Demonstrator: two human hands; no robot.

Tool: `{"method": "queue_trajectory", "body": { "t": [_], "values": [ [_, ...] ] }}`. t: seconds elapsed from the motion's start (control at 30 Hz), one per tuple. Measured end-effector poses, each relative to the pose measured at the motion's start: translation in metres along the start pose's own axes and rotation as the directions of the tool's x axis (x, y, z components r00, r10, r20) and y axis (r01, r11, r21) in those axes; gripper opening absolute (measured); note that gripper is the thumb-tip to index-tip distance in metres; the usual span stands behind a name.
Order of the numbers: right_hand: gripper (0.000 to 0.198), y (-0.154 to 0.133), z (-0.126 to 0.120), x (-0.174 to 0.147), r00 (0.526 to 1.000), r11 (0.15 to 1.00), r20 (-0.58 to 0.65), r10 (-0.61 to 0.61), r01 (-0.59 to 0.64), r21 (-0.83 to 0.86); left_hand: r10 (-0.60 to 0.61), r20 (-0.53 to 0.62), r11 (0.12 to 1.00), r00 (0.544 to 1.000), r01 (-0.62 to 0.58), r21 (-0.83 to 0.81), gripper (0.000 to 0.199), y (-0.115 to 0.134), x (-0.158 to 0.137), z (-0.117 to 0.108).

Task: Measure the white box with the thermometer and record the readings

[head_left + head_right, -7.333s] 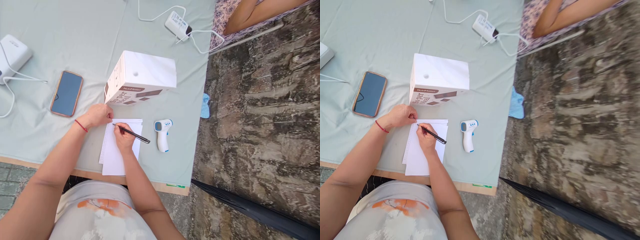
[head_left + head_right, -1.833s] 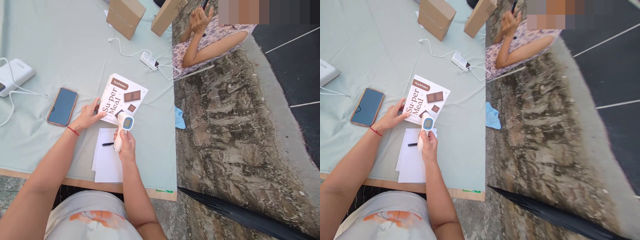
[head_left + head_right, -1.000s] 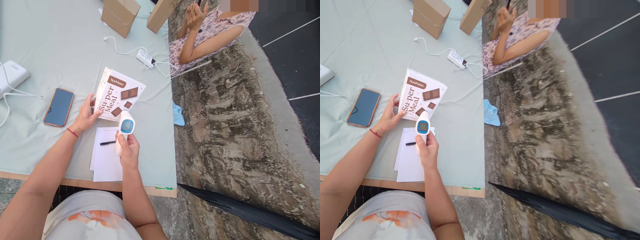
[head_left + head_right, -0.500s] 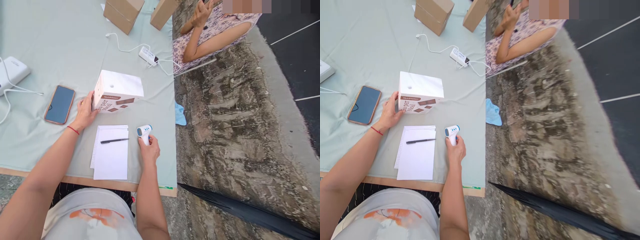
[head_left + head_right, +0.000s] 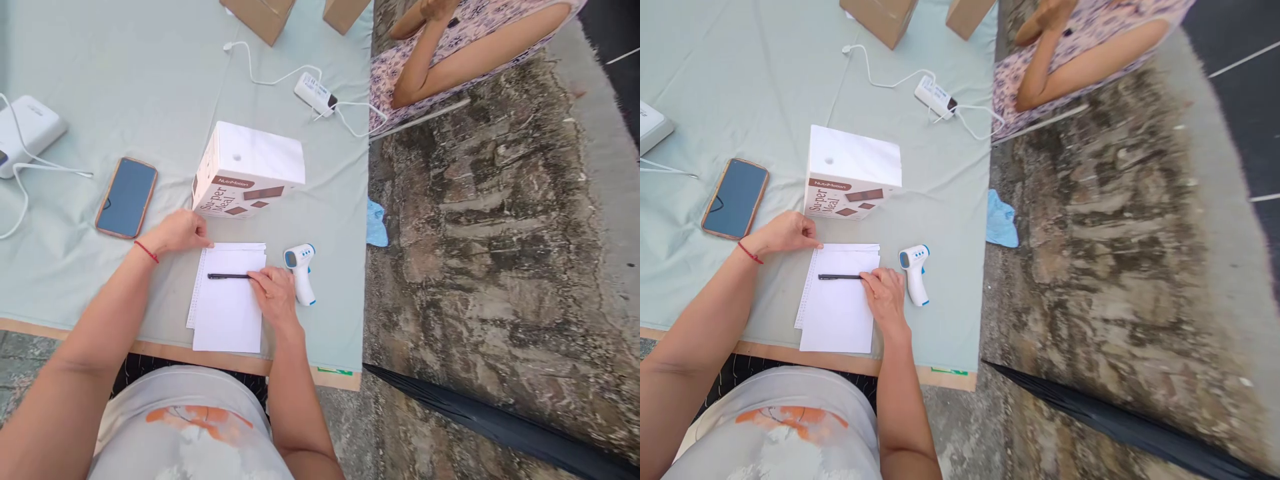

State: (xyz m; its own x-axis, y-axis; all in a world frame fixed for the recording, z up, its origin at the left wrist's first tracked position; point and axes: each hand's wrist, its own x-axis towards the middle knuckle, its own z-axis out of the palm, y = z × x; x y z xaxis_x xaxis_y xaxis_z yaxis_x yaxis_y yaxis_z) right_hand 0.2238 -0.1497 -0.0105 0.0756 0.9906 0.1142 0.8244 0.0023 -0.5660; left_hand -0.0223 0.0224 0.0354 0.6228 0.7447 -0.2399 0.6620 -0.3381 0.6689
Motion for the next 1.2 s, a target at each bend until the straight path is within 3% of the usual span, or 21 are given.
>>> {"method": "queue_trajectory", "body": {
  "t": [0.07,0.17,0.27,0.3,0.37,0.43,0.5,0.63,0.93,1.2],
  "values": [
    [0.019,-0.002,-0.003,0.0,1.0,0.999,-0.002,-0.008,0.008,0.047,0.068,0.022,0.998,0.997,-0.068,0.002,0.014,0.002,0.001,0.004],
    [0.014,-0.015,-0.004,0.001,0.986,0.971,-0.14,0.087,-0.053,0.232,0.071,0.028,0.993,0.997,-0.073,0.088,0.02,0.004,0.003,0.011],
    [0.02,-0.043,0.006,0.005,0.903,0.828,-0.309,0.298,-0.083,0.555,0.059,0.07,0.983,0.996,-0.07,0.172,0.019,0.006,0.004,0.012],
    [0.022,-0.054,0.013,0.008,0.884,0.759,-0.32,0.34,-0.056,0.649,0.054,0.083,0.98,0.995,-0.069,0.186,0.02,0.007,0.004,0.012],
    [0.019,-0.073,0.027,0.016,0.892,0.656,-0.26,0.37,-0.052,0.753,0.037,0.111,0.977,0.993,-0.06,0.206,0.021,0.009,0.003,0.009],
    [0.016,-0.085,0.041,0.024,0.906,0.607,-0.168,0.388,-0.114,0.786,0.016,0.128,0.975,0.992,-0.043,0.216,0.023,0.012,0.002,0.007],
    [0.015,-0.089,0.054,0.031,0.898,0.609,-0.131,0.42,-0.171,0.774,-0.004,0.131,0.974,0.991,-0.026,0.224,0.024,0.013,0.002,0.006],
    [0.011,-0.086,0.071,0.034,0.866,0.687,-0.223,0.447,-0.173,0.706,-0.001,0.138,0.974,0.99,-0.03,0.223,0.023,0.015,0.001,0.007],
    [0.012,-0.08,0.078,0.03,0.908,0.796,-0.258,0.329,-0.12,0.593,-0.021,0.144,0.974,0.989,-0.012,0.225,0.021,0.018,0.001,0.006],
    [0.013,-0.08,0.079,0.029,0.917,0.803,-0.233,0.323,-0.136,0.58,-0.015,0.14,0.975,0.99,-0.016,0.22,0.019,0.017,0.001,0.007]
  ]
}}
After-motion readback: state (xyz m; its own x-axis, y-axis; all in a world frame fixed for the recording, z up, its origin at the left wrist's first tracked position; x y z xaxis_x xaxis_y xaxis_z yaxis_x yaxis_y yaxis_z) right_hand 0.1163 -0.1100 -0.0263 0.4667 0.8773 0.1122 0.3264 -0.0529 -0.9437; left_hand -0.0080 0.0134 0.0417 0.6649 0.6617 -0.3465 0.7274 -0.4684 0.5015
